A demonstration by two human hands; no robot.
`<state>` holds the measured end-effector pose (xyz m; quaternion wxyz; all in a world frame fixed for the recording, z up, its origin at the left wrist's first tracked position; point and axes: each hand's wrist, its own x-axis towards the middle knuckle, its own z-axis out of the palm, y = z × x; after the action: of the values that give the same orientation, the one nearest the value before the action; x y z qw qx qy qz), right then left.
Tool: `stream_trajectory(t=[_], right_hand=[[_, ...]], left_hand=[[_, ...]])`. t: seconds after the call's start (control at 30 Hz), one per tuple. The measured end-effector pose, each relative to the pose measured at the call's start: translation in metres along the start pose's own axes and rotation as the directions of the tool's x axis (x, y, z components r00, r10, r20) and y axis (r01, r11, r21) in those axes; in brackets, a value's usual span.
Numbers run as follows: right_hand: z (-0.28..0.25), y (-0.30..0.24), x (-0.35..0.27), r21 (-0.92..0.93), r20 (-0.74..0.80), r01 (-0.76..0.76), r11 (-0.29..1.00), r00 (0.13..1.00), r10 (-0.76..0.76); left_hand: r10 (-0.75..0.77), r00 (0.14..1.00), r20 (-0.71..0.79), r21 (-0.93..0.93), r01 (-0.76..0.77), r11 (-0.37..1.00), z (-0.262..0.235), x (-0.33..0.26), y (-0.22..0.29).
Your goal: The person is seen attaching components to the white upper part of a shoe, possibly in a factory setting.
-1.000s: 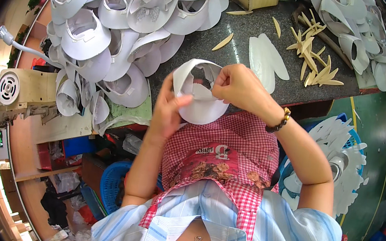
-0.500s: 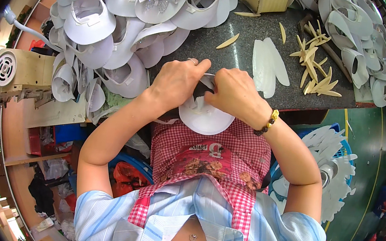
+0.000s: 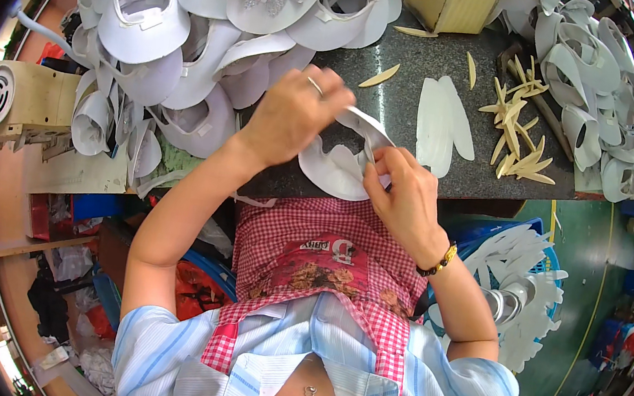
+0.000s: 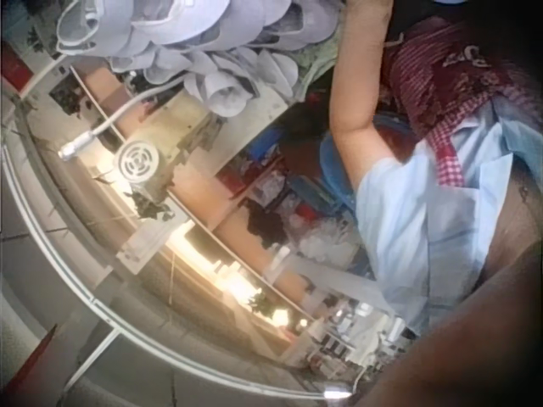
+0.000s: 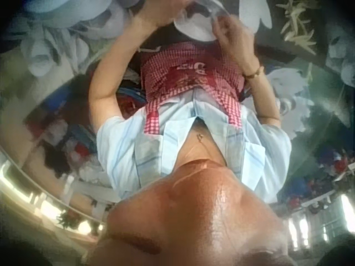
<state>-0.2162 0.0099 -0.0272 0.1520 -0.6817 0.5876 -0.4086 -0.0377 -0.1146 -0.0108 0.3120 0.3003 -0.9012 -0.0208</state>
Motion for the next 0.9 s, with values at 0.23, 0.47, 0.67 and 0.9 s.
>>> stream_trajectory(t=[0.23,0.47,0.67,0.9], right_hand=[[-0.011,-0.004,0.021,-0.065,0.227,-0.118,0.991,0.965,0.130],[-0.010,0.008,0.016,0.027,0.212,-0.149,0.989,0.967,0.140],[-0.004,0.028,0.001,0.374,0.194,-0.391,0.841,0.920,0.342],[-0.010,0.016,0.036,0.192,0.201,-0.231,0.954,0.961,0.192]], left_hand=[[0.460,0.838,0.293,0.194,-0.524,0.830,0.012,0.015,0.013],[0.447,0.853,0.268,-0.074,-0.445,0.893,0.018,0.014,-0.017],[0.130,0.954,0.270,-0.308,-0.042,0.950,-0.010,0.009,-0.033],[-0.055,0.904,0.424,-0.152,0.131,0.980,-0.022,-0.011,0.035]])
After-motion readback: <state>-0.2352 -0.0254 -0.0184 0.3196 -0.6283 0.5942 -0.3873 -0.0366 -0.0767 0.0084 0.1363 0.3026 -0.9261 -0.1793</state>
